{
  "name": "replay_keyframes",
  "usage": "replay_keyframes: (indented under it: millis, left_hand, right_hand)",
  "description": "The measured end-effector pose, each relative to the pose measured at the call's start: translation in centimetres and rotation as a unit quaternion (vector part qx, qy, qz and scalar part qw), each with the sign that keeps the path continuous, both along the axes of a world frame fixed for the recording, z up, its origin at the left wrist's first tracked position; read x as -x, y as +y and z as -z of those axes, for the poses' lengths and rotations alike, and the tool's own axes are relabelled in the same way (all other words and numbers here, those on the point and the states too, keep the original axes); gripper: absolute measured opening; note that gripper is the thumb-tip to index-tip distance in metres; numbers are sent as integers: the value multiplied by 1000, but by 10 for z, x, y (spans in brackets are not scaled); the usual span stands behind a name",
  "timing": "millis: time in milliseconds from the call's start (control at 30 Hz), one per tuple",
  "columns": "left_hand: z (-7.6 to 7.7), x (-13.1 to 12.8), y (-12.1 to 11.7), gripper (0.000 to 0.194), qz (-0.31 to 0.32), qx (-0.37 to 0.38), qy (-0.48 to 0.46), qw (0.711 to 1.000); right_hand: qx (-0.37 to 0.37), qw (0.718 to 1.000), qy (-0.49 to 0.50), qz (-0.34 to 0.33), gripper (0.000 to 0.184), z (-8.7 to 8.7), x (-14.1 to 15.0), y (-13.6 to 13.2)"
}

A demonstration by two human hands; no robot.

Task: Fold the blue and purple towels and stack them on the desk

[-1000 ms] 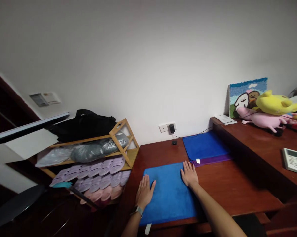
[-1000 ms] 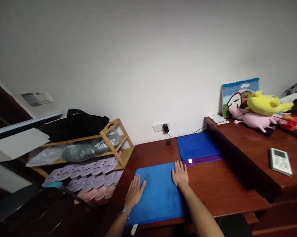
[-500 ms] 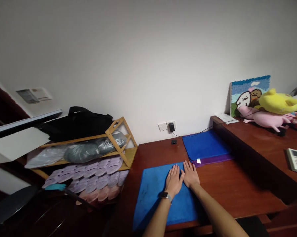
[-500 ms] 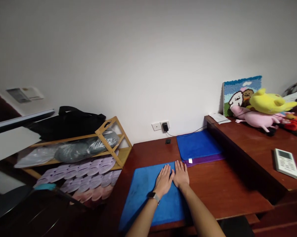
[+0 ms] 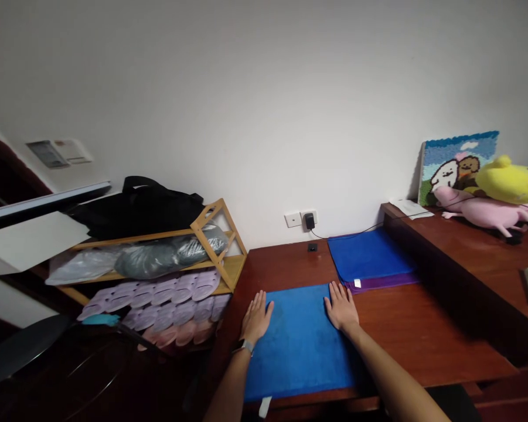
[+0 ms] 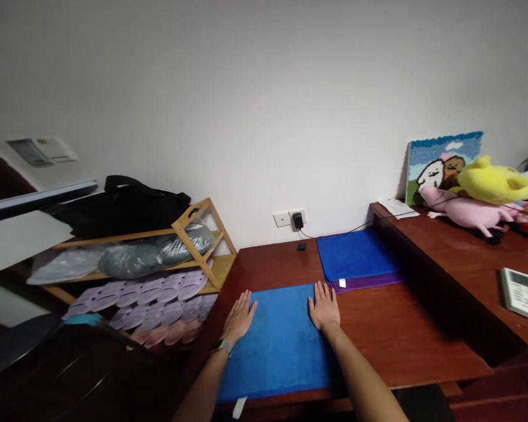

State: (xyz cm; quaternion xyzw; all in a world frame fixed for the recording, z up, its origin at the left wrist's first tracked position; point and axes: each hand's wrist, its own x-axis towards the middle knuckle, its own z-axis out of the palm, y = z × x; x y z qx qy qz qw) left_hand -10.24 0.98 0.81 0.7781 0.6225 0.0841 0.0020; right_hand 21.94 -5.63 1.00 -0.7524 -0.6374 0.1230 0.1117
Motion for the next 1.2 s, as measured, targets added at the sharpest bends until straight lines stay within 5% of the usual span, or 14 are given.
replay_keyframes:
  millis: [600, 867, 1000, 1200]
  left_hand:
    - [7, 4, 9, 78, -18, 7, 4, 1000]
    - [-7, 10, 20, 74, -5, 47, 70, 996]
    - [-20, -28, 5, 75, 19, 1, 74, 997]
    - [-13, -155, -43, 68, 208, -38, -7, 977]
  right_hand:
    - [-5, 1000, 0, 4, 71, -3, 1, 1]
    - [-10, 1000, 9, 0, 71, -4, 0, 1]
    - [-12, 1000, 14, -3, 71, -5, 1, 1]
    - [5, 1000, 3, -13, 68, -9, 0, -2]
